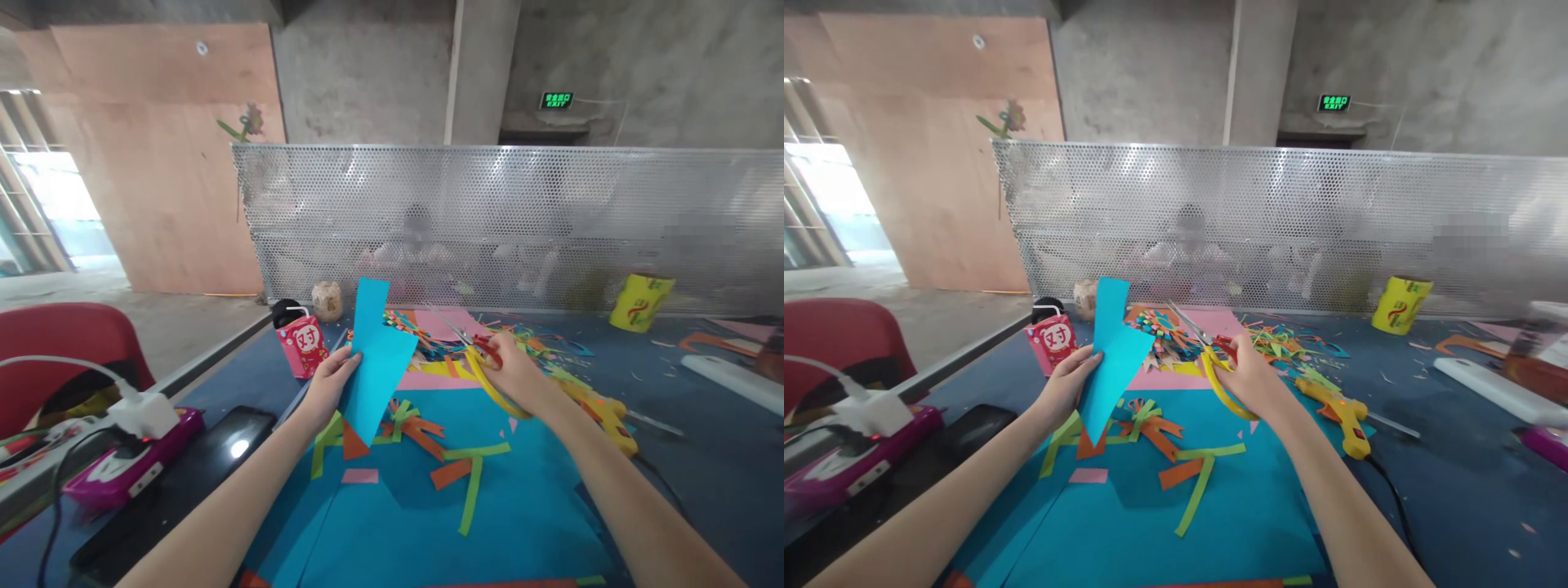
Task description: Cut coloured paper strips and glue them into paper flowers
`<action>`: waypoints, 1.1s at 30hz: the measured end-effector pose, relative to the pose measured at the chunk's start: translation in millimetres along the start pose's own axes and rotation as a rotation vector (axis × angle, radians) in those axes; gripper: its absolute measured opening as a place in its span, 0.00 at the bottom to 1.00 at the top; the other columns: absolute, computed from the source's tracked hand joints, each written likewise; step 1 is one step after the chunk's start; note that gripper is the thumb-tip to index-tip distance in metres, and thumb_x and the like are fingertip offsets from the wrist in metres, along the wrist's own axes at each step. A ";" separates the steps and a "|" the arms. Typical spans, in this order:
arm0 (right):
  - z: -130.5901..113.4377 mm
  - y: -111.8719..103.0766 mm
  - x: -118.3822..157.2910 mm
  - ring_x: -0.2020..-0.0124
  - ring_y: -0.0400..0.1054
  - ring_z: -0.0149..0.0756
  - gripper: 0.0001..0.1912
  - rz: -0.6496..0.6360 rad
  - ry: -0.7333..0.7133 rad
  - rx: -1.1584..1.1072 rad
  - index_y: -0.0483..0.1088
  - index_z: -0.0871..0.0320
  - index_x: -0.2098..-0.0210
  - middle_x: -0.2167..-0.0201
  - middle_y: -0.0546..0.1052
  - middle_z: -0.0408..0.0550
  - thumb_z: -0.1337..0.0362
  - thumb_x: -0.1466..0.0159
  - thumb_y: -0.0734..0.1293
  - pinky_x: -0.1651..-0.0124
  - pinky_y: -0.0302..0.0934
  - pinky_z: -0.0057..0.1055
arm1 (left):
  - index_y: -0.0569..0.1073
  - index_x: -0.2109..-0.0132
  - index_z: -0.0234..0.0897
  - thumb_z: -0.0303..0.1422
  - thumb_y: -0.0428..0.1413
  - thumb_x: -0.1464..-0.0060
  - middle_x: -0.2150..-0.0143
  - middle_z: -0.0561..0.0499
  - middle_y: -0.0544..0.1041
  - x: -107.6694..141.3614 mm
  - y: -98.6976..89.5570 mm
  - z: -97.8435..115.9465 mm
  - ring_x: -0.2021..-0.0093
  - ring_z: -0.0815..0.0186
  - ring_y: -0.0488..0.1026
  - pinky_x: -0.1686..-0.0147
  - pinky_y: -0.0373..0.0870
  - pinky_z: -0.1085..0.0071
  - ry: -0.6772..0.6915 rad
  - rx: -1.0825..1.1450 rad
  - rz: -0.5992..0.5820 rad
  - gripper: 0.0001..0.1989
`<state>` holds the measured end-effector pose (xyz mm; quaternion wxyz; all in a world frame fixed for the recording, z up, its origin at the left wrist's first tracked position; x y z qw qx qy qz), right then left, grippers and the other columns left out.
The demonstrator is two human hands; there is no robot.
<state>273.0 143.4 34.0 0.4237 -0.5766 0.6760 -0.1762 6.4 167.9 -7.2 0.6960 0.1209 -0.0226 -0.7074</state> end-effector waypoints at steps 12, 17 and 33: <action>-14.7 11.0 13.2 0.71 0.60 0.32 0.15 -0.345 -0.074 0.007 0.55 0.56 0.69 0.72 0.65 0.42 0.50 0.46 0.58 0.69 0.55 0.28 | 0.72 0.69 0.35 0.37 0.59 0.62 0.76 0.53 0.75 4.7 10.5 -4.7 0.78 0.71 0.69 0.78 0.64 0.76 -0.169 -0.017 -0.154 0.12; -10.2 11.5 13.6 0.71 0.60 0.33 0.16 -0.416 -0.064 -0.025 0.56 0.56 0.69 0.73 0.64 0.41 0.49 0.46 0.58 0.68 0.55 0.29 | 0.73 0.71 0.35 0.36 0.59 0.63 0.76 0.52 0.75 6.9 12.0 -5.5 0.78 0.70 0.68 0.78 0.63 0.76 -0.192 -0.037 -0.177 0.11; -10.4 24.1 19.3 0.70 0.61 0.33 0.20 -0.529 -0.067 -0.038 0.57 0.56 0.71 0.71 0.66 0.43 0.45 0.47 0.57 0.69 0.55 0.29 | 0.73 0.72 0.36 0.37 0.57 0.61 0.77 0.52 0.74 10.7 21.9 -9.7 0.79 0.69 0.67 0.77 0.62 0.74 -0.197 -0.157 -0.257 0.09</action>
Point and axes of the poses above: each hand's wrist, its own x-axis away from the middle knuckle, its own y-axis out of the palm, z = x × y, the point moved 5 cm from there along -x, towards the middle knuckle
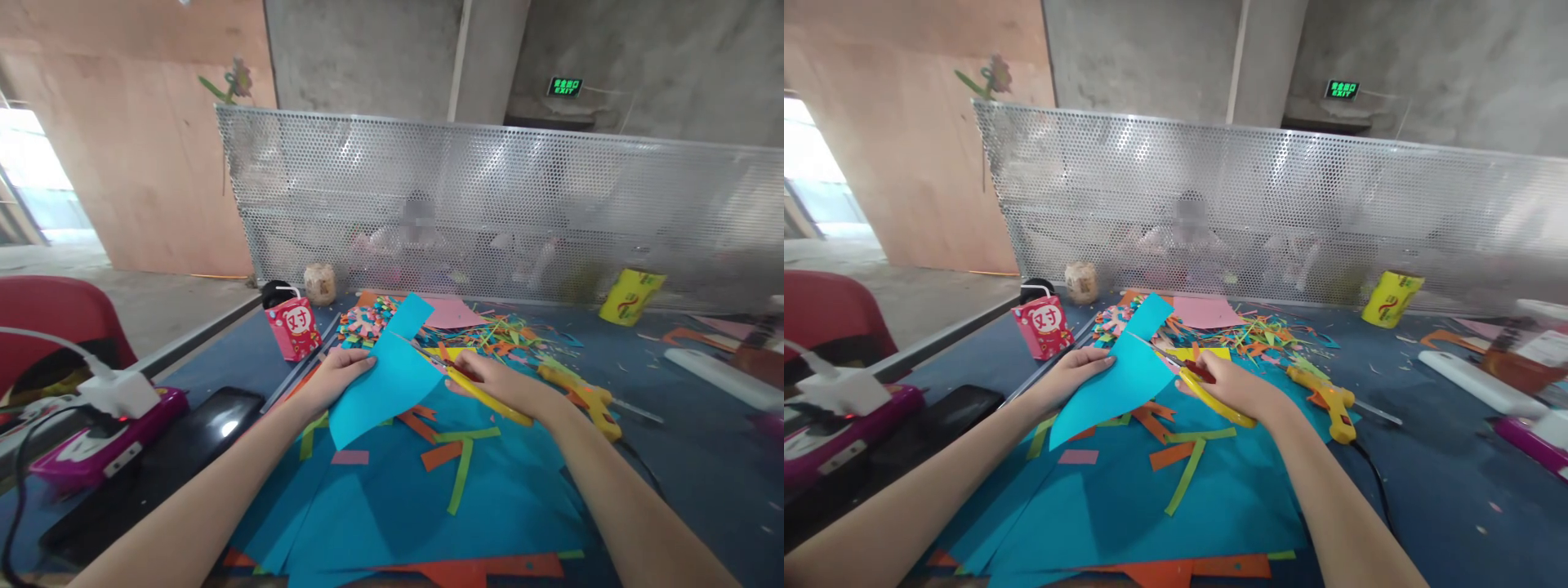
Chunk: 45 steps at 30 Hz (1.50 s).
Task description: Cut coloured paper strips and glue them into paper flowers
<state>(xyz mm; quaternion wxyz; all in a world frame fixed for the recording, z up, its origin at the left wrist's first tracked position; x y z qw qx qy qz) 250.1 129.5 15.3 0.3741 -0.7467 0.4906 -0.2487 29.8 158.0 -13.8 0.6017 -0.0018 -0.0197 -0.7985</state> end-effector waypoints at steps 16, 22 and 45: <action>-5.5 4.2 -1.7 0.75 0.56 0.28 0.19 0.021 -0.030 -0.032 0.54 0.57 0.75 0.77 0.61 0.39 0.46 0.46 0.57 0.73 0.51 0.26 | 0.73 0.74 0.36 0.38 0.57 0.60 0.78 0.54 0.72 1.1 -0.6 3.9 0.77 0.70 0.65 0.76 0.61 0.76 0.093 -0.165 0.046 0.09; -8.6 4.1 -0.6 0.74 0.57 0.30 0.18 0.023 -0.013 -0.041 0.54 0.56 0.75 0.75 0.62 0.40 0.46 0.46 0.56 0.72 0.52 0.27 | 0.74 0.72 0.37 0.40 0.57 0.60 0.78 0.53 0.73 1.0 -2.6 1.2 0.77 0.68 0.66 0.76 0.63 0.75 0.082 -0.160 0.078 0.11; -2.5 9.8 -5.8 0.79 0.54 0.24 0.19 0.018 0.030 -0.080 0.52 0.56 0.75 0.79 0.59 0.37 0.46 0.46 0.57 0.78 0.51 0.23 | 0.71 0.70 0.34 0.43 0.54 0.59 0.76 0.54 0.71 2.5 -2.8 1.1 0.74 0.69 0.66 0.72 0.63 0.73 0.029 -0.224 0.033 0.15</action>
Point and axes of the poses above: each hand's wrist, its own x-axis away from the middle knuckle, its own y-axis out of the palm, z = x × y, the point moved 5 cm from there along -x, towards the middle knuckle
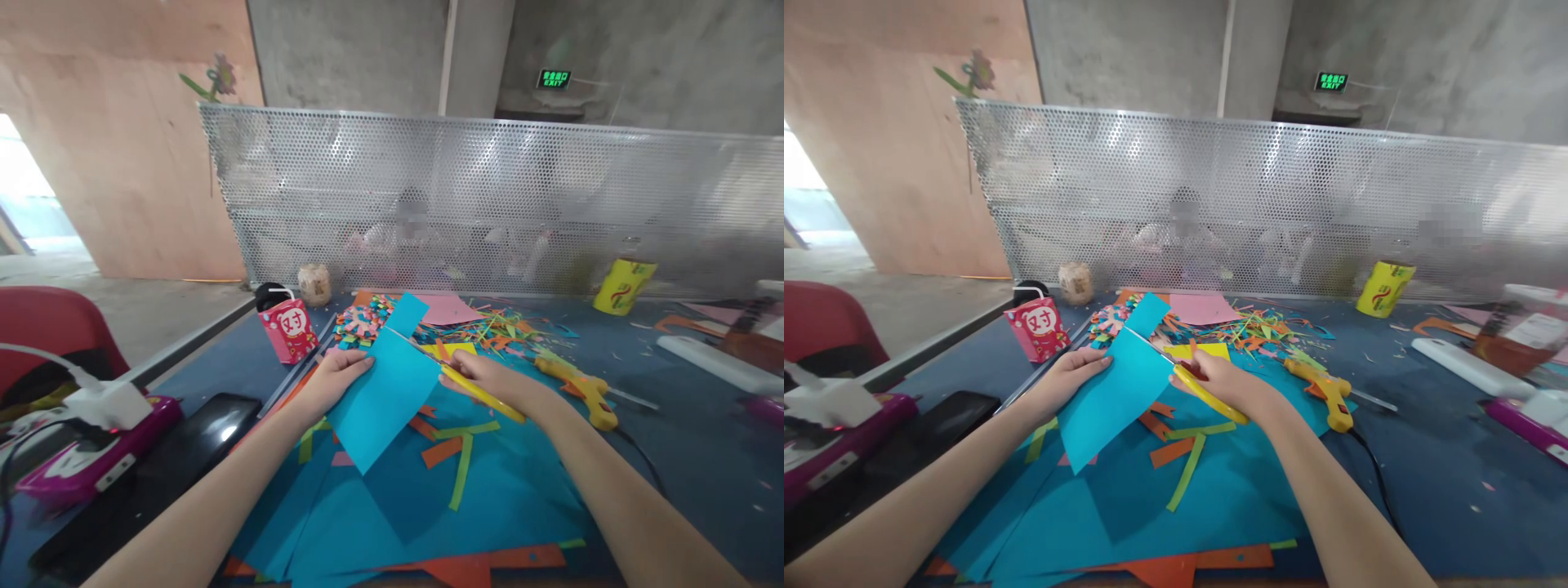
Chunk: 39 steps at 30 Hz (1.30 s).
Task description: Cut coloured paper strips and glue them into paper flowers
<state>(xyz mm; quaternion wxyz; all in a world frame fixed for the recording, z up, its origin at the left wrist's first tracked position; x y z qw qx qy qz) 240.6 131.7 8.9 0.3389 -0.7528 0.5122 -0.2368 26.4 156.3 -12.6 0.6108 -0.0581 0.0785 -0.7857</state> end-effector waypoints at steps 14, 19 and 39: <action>-0.6 -6.9 1.6 0.78 0.54 0.27 0.20 0.067 -0.035 0.107 0.55 0.57 0.76 0.79 0.62 0.40 0.46 0.48 0.58 0.77 0.49 0.24 | 0.69 0.73 0.33 0.42 0.54 0.59 0.78 0.55 0.69 3.8 3.9 4.0 0.78 0.72 0.63 0.76 0.60 0.76 -0.018 0.045 -0.033 0.14; -2.1 -0.8 2.9 0.74 0.59 0.29 0.17 0.004 -0.072 -0.001 0.57 0.57 0.73 0.74 0.65 0.41 0.49 0.47 0.58 0.73 0.53 0.26 | 0.68 0.75 0.33 0.42 0.54 0.59 0.80 0.55 0.67 5.3 5.3 6.6 0.79 0.73 0.62 0.78 0.60 0.76 -0.007 0.033 -0.061 0.14; -7.1 0.9 8.9 0.68 0.61 0.31 0.16 -0.099 -0.030 -0.119 0.59 0.56 0.67 0.68 0.67 0.43 0.51 0.47 0.62 0.68 0.57 0.27 | 0.68 0.75 0.34 0.42 0.54 0.60 0.80 0.55 0.66 6.0 3.3 9.8 0.77 0.71 0.62 0.75 0.60 0.74 0.051 -0.003 -0.052 0.14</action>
Point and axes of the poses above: each hand's wrist, its own x-axis away from the middle knuckle, its own y-axis out of the palm, z = x × y, the point moved 5 cm from there along -x, towards the middle knuckle
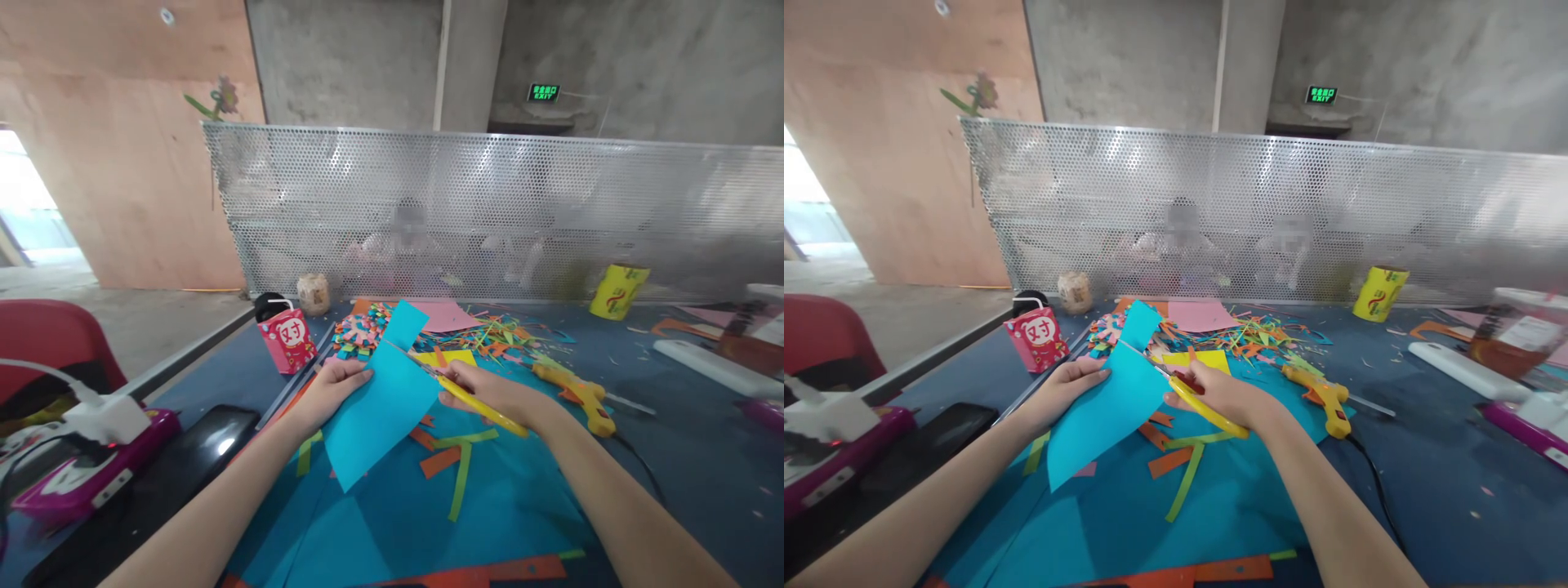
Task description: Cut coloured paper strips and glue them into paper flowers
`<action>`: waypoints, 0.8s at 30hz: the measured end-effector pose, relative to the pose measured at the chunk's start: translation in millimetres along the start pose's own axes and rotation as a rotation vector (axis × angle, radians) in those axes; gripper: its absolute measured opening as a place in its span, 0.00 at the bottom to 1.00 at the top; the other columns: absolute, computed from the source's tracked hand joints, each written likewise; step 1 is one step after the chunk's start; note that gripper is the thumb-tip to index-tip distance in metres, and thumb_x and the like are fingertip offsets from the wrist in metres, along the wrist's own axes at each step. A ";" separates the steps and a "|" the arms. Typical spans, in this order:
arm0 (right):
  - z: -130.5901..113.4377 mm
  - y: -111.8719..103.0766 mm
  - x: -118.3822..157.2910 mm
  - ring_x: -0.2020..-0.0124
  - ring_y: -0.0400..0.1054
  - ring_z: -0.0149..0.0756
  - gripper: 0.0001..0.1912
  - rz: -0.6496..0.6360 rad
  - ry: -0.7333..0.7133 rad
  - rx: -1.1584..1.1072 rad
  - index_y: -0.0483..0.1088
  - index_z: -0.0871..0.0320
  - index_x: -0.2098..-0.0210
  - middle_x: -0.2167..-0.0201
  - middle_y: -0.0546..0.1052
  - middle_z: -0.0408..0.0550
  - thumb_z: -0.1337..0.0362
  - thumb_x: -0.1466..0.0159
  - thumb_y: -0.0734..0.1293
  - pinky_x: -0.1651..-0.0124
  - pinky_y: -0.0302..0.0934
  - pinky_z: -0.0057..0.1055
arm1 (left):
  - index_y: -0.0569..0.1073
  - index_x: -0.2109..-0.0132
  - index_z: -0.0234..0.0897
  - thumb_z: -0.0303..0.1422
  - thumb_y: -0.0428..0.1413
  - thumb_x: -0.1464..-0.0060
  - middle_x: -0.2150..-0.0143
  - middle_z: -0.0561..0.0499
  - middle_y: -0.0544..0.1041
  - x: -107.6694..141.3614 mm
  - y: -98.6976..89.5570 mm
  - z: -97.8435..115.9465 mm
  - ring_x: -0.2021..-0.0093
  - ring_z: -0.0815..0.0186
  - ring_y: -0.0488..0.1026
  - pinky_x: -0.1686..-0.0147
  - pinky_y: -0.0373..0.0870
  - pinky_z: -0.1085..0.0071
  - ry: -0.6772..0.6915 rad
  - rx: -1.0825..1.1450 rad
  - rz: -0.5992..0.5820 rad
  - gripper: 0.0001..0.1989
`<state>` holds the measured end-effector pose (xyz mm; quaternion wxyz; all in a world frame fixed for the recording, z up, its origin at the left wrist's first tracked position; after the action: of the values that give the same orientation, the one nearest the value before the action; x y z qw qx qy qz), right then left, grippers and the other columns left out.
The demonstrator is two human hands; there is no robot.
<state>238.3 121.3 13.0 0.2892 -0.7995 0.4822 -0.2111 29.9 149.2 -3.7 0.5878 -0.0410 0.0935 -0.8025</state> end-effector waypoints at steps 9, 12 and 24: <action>-18.0 2.1 7.9 0.83 0.53 0.25 0.09 -0.008 0.184 -0.099 0.59 0.55 0.68 0.83 0.58 0.36 0.58 0.46 0.61 0.81 0.51 0.23 | 0.70 0.74 0.34 0.42 0.54 0.59 0.78 0.55 0.69 2.5 -0.3 2.6 0.77 0.71 0.63 0.75 0.61 0.75 0.006 -0.006 -0.019 0.13; -17.8 2.7 7.5 0.82 0.54 0.25 0.09 -0.010 0.160 -0.112 0.59 0.55 0.67 0.83 0.58 0.35 0.58 0.46 0.61 0.79 0.52 0.24 | 0.72 0.71 0.33 0.43 0.54 0.60 0.76 0.52 0.71 3.7 1.0 4.1 0.75 0.68 0.66 0.75 0.63 0.73 0.005 -0.039 -0.014 0.15; -5.9 4.2 3.0 0.83 0.56 0.26 0.12 -0.013 0.138 -0.118 0.60 0.52 0.63 0.84 0.58 0.35 0.56 0.45 0.60 0.75 0.57 0.26 | 0.72 0.70 0.33 0.45 0.54 0.61 0.75 0.49 0.73 4.4 4.0 3.7 0.74 0.65 0.68 0.77 0.63 0.73 -0.011 -0.061 -0.033 0.18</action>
<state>233.2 115.5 14.8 0.2063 -0.8018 0.5074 -0.2391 32.9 143.5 -1.1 0.5734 -0.0650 0.1140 -0.8087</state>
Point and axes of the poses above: each hand's wrist, its own x-axis away from the middle knuckle, its own y-axis out of the palm, z = x × y, the point moved 5 cm from there along -x, towards the middle knuckle
